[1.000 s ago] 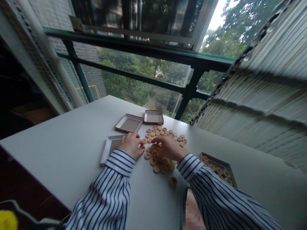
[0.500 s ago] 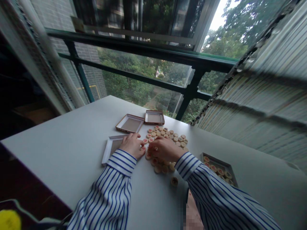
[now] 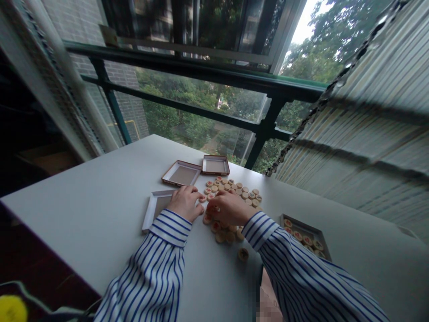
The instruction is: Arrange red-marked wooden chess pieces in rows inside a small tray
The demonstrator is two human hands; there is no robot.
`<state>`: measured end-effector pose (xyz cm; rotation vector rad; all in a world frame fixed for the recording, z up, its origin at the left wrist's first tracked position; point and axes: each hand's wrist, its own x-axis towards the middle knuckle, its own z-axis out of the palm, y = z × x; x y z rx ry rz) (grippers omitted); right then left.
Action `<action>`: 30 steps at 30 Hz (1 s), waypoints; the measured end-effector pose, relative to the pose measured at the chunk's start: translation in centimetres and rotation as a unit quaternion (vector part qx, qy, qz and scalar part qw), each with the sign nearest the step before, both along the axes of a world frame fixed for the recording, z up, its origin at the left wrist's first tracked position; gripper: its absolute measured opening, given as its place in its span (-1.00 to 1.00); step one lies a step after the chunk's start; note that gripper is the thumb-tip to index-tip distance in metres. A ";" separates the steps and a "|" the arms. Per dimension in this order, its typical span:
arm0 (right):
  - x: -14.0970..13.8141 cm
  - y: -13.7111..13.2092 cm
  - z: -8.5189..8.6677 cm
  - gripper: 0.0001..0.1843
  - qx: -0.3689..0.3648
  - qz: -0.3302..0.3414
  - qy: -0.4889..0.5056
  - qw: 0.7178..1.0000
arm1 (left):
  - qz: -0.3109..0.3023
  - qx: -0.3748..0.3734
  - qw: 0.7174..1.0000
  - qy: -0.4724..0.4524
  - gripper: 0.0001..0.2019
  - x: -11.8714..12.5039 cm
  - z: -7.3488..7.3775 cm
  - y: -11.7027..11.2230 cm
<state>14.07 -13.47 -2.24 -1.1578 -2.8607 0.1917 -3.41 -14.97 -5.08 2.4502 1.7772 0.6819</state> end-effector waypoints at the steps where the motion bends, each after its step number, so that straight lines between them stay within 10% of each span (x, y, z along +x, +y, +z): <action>1: 0.0 0.0 0.1 -0.85 -0.001 0.001 -0.001 1.000 | -0.002 0.006 1.000 -0.002 -0.78 0.0 0.0 0.1; 12: 0.6 0.3 0.3 -0.79 -0.024 -0.043 0.138 0.989 | -0.004 0.042 0.998 -0.050 -0.73 0.5 0.2 0.3; 18: 1.2 1.2 0.3 -0.75 -0.175 -0.079 0.287 0.939 | -0.040 0.068 0.993 -0.089 -0.71 0.9 0.1 0.4; 30: 1.2 0.6 1.2 -0.71 -0.243 -0.151 0.395 0.873 | -0.082 0.111 0.981 -0.133 -0.75 1.8 0.3 0.3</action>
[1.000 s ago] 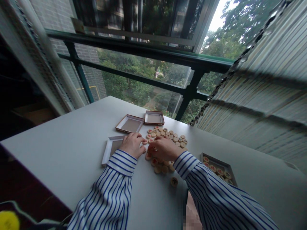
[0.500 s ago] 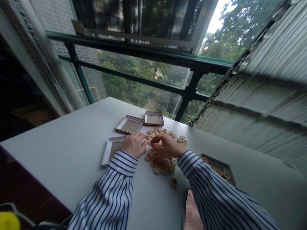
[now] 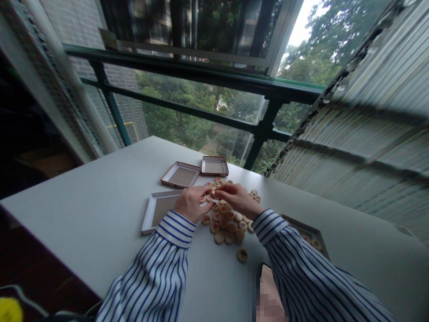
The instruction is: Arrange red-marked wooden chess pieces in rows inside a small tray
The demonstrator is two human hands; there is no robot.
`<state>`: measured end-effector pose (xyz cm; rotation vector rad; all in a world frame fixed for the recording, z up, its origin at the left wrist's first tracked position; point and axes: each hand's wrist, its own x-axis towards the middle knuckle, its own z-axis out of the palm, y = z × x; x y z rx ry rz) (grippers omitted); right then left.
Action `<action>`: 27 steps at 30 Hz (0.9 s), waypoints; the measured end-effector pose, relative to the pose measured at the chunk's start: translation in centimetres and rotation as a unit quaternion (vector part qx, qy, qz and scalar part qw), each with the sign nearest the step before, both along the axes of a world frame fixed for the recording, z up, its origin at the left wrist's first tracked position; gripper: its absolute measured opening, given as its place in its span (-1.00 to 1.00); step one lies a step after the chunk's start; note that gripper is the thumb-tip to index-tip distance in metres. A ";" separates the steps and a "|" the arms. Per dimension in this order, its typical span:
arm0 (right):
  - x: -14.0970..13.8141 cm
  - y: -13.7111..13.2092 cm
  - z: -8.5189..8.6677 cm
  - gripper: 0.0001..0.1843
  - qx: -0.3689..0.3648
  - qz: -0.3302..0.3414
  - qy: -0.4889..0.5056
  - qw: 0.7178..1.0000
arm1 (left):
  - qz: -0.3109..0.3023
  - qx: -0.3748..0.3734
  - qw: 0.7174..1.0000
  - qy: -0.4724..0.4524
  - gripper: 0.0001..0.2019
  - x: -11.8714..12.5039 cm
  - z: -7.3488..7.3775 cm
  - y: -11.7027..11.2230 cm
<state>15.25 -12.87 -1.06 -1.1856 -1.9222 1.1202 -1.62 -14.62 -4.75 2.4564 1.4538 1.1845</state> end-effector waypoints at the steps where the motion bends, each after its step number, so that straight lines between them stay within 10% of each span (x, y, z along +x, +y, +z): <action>1: 0.0 -0.1 0.1 -0.70 -0.002 -0.002 0.003 1.000 | 0.002 0.005 1.000 0.000 -0.76 0.1 0.0 0.0; 27: 1.3 1.1 -0.9 -0.70 0.039 -0.058 -0.036 0.997 | 0.044 -0.072 0.993 0.088 -0.73 0.0 -0.6 0.1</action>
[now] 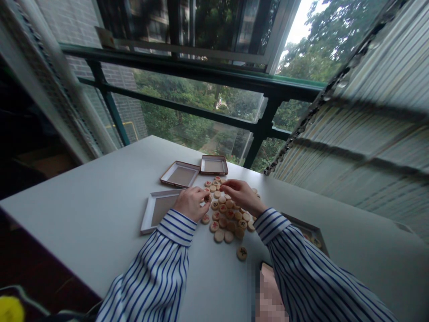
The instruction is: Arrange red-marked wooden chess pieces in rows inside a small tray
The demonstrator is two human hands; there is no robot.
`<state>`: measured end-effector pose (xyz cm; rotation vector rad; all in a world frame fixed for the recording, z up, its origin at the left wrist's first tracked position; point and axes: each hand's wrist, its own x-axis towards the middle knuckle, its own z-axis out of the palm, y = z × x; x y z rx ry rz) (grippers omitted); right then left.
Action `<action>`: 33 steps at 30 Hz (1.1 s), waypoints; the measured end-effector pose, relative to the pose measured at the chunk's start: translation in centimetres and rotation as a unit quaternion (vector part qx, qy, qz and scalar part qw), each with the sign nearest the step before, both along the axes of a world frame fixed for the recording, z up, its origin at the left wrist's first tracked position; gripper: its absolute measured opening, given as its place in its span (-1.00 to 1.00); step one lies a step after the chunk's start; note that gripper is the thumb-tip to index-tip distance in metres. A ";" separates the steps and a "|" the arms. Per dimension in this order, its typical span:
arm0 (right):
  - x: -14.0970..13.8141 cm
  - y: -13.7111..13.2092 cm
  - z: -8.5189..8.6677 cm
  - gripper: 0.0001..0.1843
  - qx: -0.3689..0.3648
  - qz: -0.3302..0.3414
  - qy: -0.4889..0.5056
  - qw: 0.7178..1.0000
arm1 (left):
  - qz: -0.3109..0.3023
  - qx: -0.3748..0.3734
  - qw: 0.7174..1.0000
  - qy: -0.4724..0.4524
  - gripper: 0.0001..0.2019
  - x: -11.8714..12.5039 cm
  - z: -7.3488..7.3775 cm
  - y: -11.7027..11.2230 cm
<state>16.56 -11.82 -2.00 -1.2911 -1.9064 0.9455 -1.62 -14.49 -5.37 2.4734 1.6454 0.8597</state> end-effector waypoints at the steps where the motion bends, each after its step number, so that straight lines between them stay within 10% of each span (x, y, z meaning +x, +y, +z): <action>1: 0.1 0.1 -0.2 -0.70 0.007 -0.001 -0.003 1.000 | 0.004 -0.007 1.000 0.009 -0.73 0.0 0.0 0.0; 33: 0.2 0.0 -0.7 -0.77 0.127 -0.023 -0.288 0.949 | 0.026 -0.062 0.991 0.116 -0.82 0.6 0.2 -0.5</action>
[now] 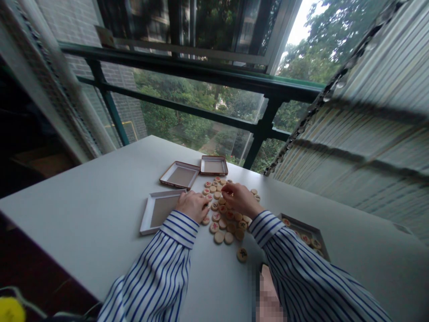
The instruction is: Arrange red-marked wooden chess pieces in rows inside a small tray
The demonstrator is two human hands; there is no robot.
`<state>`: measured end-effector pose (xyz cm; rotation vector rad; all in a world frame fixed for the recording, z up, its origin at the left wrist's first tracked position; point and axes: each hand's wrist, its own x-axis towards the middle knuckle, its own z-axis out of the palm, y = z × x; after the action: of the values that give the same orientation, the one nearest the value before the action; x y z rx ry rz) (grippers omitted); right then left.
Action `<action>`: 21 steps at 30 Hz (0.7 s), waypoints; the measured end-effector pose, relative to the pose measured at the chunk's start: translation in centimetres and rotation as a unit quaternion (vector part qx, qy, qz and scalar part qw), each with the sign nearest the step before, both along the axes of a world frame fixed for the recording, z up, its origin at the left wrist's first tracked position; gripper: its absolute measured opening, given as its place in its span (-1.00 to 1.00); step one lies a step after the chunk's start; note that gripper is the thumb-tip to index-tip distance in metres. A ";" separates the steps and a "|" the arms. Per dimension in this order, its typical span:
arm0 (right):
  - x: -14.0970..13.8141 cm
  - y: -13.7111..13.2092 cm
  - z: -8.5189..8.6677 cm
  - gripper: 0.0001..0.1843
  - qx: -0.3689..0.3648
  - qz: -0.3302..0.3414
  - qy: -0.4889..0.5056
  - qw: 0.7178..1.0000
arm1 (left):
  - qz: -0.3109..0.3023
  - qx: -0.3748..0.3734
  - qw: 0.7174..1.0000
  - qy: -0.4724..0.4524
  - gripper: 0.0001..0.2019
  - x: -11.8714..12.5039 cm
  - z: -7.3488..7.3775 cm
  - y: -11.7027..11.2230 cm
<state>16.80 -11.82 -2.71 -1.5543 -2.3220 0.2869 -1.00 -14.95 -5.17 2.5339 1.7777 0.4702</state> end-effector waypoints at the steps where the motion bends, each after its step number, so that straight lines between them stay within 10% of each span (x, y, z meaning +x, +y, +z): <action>1: 0.0 0.0 0.0 -0.77 0.001 -0.003 -0.009 1.000 | -0.002 0.001 1.000 -0.002 -0.83 0.0 0.0 0.0; 21: -2.4 0.1 -0.2 -0.72 0.028 -0.021 -0.164 0.986 | 0.001 0.026 0.999 -0.020 -0.77 -0.1 0.0 0.0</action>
<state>14.39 -11.69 -2.88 -1.7289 -2.5090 -0.0512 -1.06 -14.91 -5.22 2.5366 1.7774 0.5706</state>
